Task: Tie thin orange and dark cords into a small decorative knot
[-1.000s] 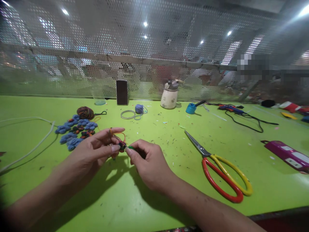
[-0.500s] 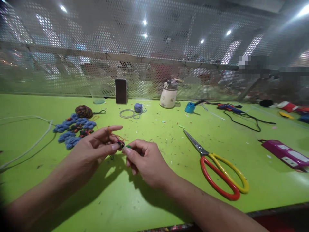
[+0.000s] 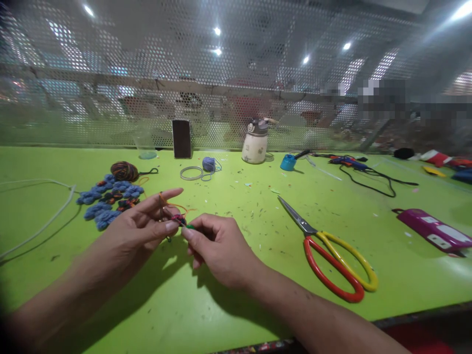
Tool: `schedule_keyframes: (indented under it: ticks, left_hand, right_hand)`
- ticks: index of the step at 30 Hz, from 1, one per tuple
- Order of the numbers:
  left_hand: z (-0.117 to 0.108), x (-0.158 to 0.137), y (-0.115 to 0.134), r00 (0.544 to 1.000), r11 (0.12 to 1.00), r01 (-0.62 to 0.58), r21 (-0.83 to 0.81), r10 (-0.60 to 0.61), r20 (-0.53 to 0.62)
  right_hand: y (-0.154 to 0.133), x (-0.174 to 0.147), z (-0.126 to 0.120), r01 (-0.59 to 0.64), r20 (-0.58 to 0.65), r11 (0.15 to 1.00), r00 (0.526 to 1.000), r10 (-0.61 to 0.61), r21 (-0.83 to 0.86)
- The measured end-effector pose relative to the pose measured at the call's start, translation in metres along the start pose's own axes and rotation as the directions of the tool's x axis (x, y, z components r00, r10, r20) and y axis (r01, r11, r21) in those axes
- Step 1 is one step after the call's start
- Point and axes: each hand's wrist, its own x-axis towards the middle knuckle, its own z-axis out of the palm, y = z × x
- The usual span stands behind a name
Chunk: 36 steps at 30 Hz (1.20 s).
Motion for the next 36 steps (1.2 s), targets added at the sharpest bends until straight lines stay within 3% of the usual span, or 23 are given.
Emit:
schedule_keyframes:
  ticks: [4, 12, 15, 21, 29, 36]
  left_hand:
    - [0.0, -0.001, 0.001, 1.0, 1.0, -0.011, -0.009, 0.011, 0.018]
    - [0.008, -0.004, 0.003, 0.995, 0.999, -0.05, 0.019, 0.051, -0.091]
    - [0.006, -0.003, 0.001, 0.995, 0.996, -0.06, 0.059, 0.065, -0.076]
    - [0.006, -0.005, 0.001, 0.996, 0.993, -0.074, 0.088, 0.078, -0.046]
    - [0.008, -0.006, -0.001, 0.998, 0.992, -0.047, 0.118, 0.042, 0.05]
    - [0.002, -0.008, -0.001, 0.998, 0.993, -0.008, 0.115, 0.001, 0.056]
  right_hand:
    - [-0.001, 0.001, -0.001, -0.001, 0.001, 1.0, 1.0, 0.001, -0.013]
    - [-0.003, 0.0, 0.0, -0.025, -0.037, 1.0, 0.999, 0.025, -0.004]
    - [-0.003, 0.0, 0.0, -0.026, -0.017, 1.0, 1.0, 0.026, 0.001]
    - [-0.009, 0.0, -0.005, 0.11, -0.129, 0.988, 0.984, -0.124, -0.108]
    - [-0.01, 0.002, -0.006, 0.014, -0.198, 0.977, 0.98, 0.03, 0.214]
    - [-0.007, 0.0, -0.005, 0.087, -0.148, 0.927, 0.988, -0.034, 0.365]
